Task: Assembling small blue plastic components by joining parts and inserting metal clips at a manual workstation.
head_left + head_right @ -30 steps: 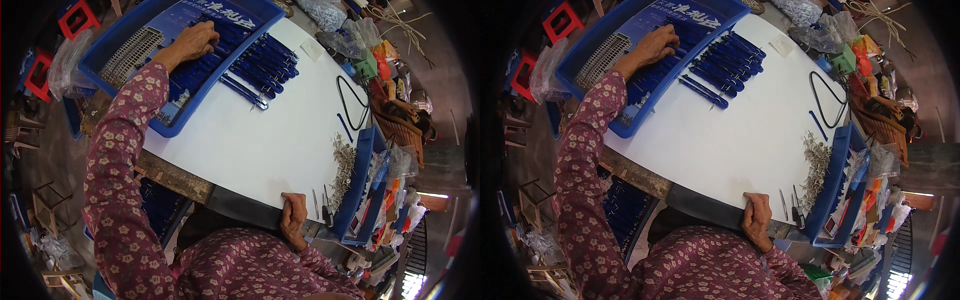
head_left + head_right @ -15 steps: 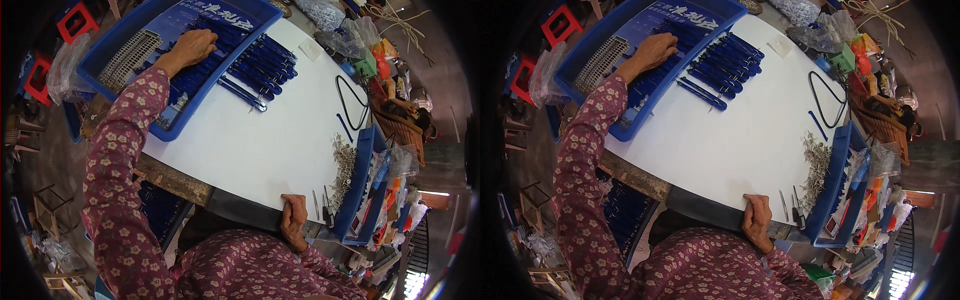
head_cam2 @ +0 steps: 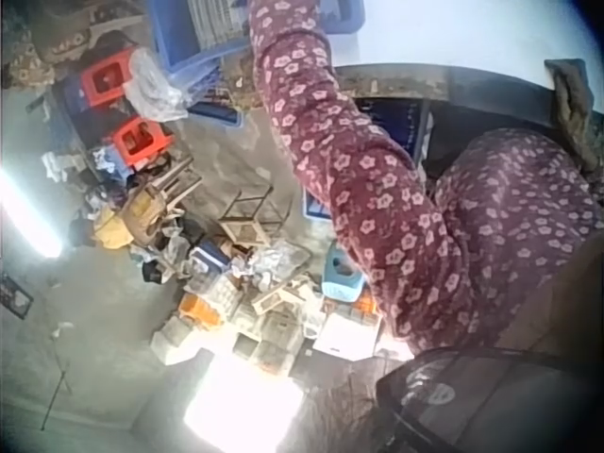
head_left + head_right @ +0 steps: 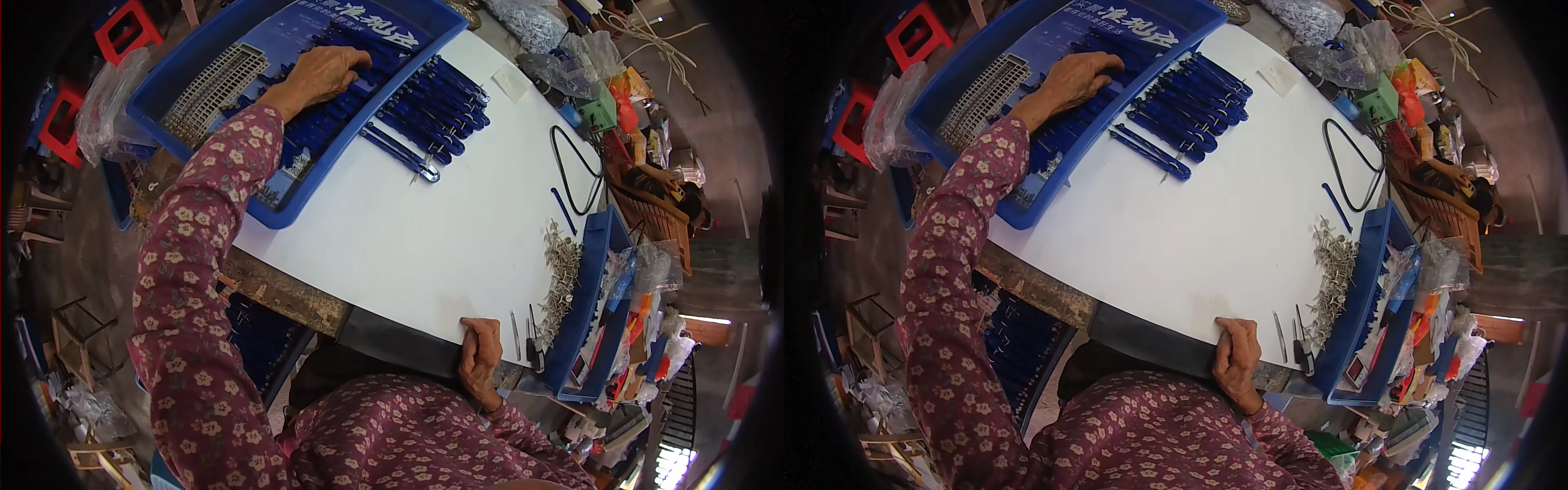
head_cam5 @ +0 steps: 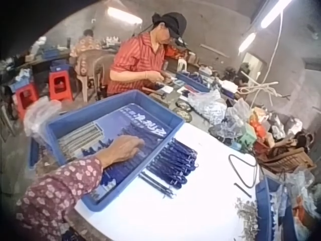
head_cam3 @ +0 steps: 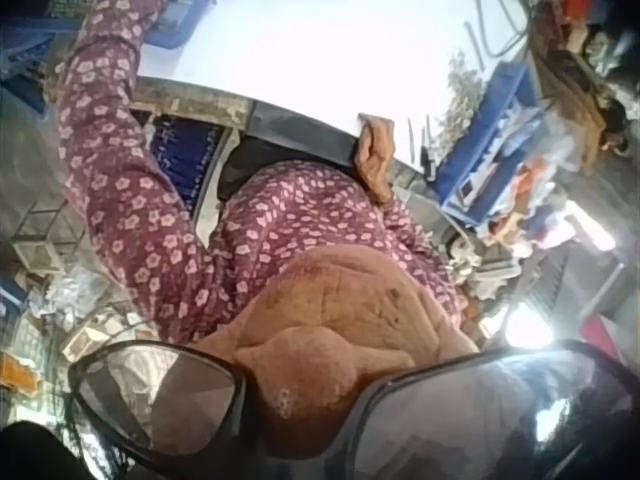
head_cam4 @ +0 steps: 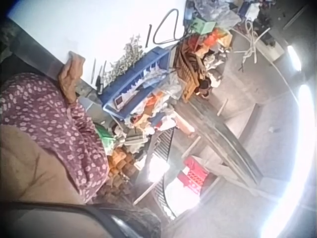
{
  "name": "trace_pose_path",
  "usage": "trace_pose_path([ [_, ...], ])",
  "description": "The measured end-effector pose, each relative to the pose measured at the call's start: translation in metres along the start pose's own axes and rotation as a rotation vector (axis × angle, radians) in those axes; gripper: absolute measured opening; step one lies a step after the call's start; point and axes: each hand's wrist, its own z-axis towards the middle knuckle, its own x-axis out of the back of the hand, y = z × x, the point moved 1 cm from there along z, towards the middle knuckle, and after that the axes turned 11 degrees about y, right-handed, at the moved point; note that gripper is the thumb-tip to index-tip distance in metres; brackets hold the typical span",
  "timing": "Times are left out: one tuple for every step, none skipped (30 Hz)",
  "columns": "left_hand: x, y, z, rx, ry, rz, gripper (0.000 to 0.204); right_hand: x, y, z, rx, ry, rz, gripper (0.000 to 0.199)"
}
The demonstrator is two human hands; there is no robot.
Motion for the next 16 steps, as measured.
trace_pose_path([
  [-0.0008,0.0001,0.0001,0.0,0.001,0.0,0.026,-0.0001,0.0001,-0.0003,-0.006,-0.001,0.005,0.031],
  [-0.0018,0.0002,0.0004,0.003,-0.002,-0.001,0.025,0.0,0.0001,-0.0006,-0.006,-0.001,0.005,0.031],
  [-0.0024,0.0001,0.001,0.006,-0.003,-0.001,0.024,-0.0001,-0.0001,-0.0005,-0.005,0.0,0.001,0.03],
  [-0.0018,0.0007,0.0011,0.007,-0.001,-0.001,0.024,0.0002,-0.0003,-0.0004,-0.005,0.0,-0.002,0.03],
  [-0.0014,0.0013,0.0011,0.016,0.0,0.011,0.024,0.0005,-0.0005,-0.0002,-0.003,0.001,-0.002,0.03],
  [-0.001,0.0018,0.0012,0.025,0.002,0.022,0.024,0.0009,-0.0006,-0.0001,-0.008,-0.005,0.0,0.03],
  [-0.0017,0.0001,0.0005,0.025,0.003,0.023,0.024,0.0009,-0.0007,-0.0004,-0.012,-0.011,0.003,0.03],
  [-0.0022,-0.0016,-0.0004,0.007,0.019,0.028,0.024,0.0008,-0.0007,-0.0005,-0.011,-0.011,0.004,0.03],
  [-0.0028,-0.0032,-0.0007,-0.012,0.034,0.033,0.024,0.0005,-0.0007,-0.0006,-0.009,-0.01,0.003,0.03],
  [-0.0025,-0.002,0.0006,-0.012,0.034,0.031,0.024,0.0007,-0.0006,-0.0006,-0.009,-0.01,-0.001,0.03],
  [-0.0023,-0.0011,0.0025,0.004,0.01,0.028,0.023,0.001,-0.0007,-0.0005,-0.01,-0.01,-0.003,0.03],
  [-0.0023,-0.0001,0.0038,0.019,-0.014,0.026,0.023,0.0011,-0.0007,-0.0005,-0.013,-0.011,0.001,0.029],
  [-0.0032,-0.0019,0.0036,0.02,-0.014,0.026,0.023,0.0009,-0.0006,-0.0004,-0.013,-0.013,0.009,0.029],
  [-0.0038,-0.0039,0.003,0.015,-0.017,0.01,0.023,0.0008,-0.0005,-0.0004,-0.013,-0.014,0.009,0.029],
  [-0.0047,-0.0055,0.0025,0.011,-0.02,-0.006,0.023,0.0008,-0.0006,-0.0003,-0.015,-0.013,0.01,0.028],
  [-0.002,-0.0018,0.0046,0.038,-0.072,0.012,0.024,0.0008,-0.0009,-0.0005,-0.019,-0.011,0.008,0.028],
])
